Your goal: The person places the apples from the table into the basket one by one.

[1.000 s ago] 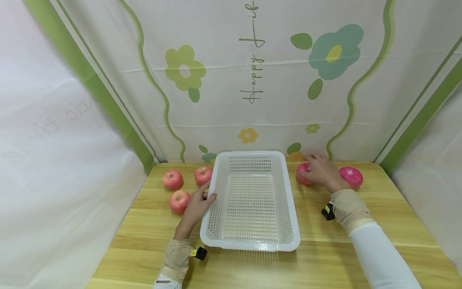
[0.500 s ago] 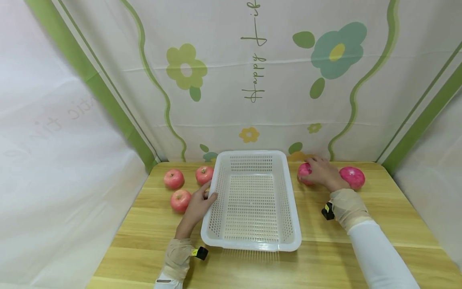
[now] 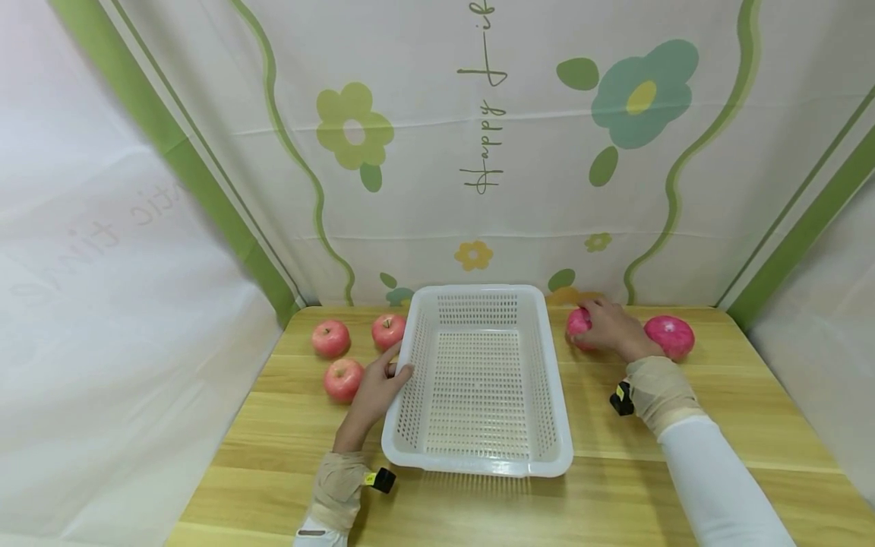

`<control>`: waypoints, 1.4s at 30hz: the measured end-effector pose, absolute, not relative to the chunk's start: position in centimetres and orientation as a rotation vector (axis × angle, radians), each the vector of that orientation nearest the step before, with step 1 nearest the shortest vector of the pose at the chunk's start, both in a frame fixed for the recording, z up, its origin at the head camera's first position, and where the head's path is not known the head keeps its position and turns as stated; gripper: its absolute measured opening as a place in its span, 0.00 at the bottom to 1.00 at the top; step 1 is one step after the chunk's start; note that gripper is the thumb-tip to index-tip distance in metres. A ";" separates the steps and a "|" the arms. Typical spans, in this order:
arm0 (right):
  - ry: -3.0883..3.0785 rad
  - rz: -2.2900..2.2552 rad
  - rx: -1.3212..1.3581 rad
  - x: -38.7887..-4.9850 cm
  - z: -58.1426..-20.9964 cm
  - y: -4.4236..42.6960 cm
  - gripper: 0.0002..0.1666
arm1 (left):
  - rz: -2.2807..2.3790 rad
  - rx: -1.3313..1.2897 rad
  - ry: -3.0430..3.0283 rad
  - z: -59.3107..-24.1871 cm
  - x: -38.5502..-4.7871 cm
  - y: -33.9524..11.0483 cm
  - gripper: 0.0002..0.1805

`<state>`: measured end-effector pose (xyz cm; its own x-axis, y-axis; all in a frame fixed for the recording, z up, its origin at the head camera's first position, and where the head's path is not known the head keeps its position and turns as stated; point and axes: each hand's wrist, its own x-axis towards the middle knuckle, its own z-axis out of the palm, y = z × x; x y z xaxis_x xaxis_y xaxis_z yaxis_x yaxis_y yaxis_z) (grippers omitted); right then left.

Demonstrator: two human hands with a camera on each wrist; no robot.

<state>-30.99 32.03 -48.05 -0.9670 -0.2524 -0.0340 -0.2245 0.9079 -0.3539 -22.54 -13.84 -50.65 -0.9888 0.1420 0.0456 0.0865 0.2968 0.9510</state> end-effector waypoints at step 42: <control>3.018 -0.493 -0.429 -30.9 -46.4 31.7 0.49 | 1.798 0.174 2.539 -51.1 -22.8 -13.7 0.32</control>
